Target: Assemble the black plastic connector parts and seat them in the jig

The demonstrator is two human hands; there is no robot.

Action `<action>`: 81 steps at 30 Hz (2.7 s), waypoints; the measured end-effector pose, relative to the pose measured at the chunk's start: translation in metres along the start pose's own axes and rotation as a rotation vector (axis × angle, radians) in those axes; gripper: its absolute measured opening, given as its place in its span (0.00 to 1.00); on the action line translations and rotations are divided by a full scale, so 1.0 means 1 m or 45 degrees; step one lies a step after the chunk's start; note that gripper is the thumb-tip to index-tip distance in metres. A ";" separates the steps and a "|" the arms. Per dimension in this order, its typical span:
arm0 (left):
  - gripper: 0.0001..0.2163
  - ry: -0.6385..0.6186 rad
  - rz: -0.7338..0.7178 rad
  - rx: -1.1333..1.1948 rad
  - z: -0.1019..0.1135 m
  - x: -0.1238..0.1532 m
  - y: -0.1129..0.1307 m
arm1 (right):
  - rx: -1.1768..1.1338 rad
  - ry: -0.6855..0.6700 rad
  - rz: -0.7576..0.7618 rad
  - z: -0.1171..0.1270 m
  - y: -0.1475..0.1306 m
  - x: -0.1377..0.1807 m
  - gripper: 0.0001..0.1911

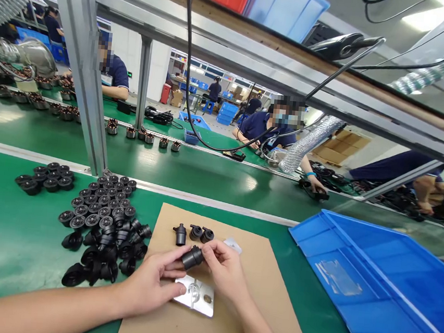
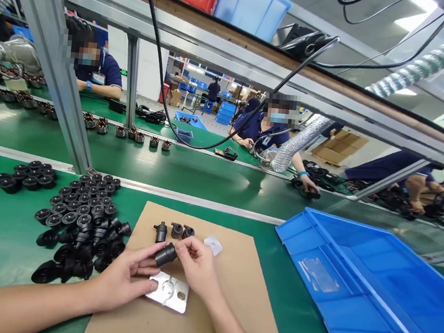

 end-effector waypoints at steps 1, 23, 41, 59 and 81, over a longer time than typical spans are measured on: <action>0.39 -0.011 -0.019 -0.069 0.001 0.001 0.000 | 0.017 0.016 0.007 0.002 -0.002 0.000 0.24; 0.37 -0.190 -0.076 -0.902 0.021 0.000 -0.001 | 0.395 -0.040 0.309 0.024 -0.013 0.009 0.12; 0.32 -0.138 0.016 -0.774 0.010 -0.007 0.009 | 0.461 -0.249 0.250 0.034 -0.013 0.006 0.14; 0.31 -0.094 0.063 -0.817 0.008 -0.009 0.012 | 0.449 -0.480 0.553 0.047 -0.023 0.008 0.13; 0.32 -0.157 -0.209 -1.061 0.012 0.001 -0.002 | 0.721 -0.471 -0.053 0.123 0.047 -0.010 0.39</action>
Point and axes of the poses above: each hand's wrist, its own x-axis away from the middle knuckle, its own z-axis out of the back of the hand, y = z × x, the point moved 1 cm from there along -x, towards the middle knuckle, and after that the axes turned 8 degrees about x, right-handed, at the moved point
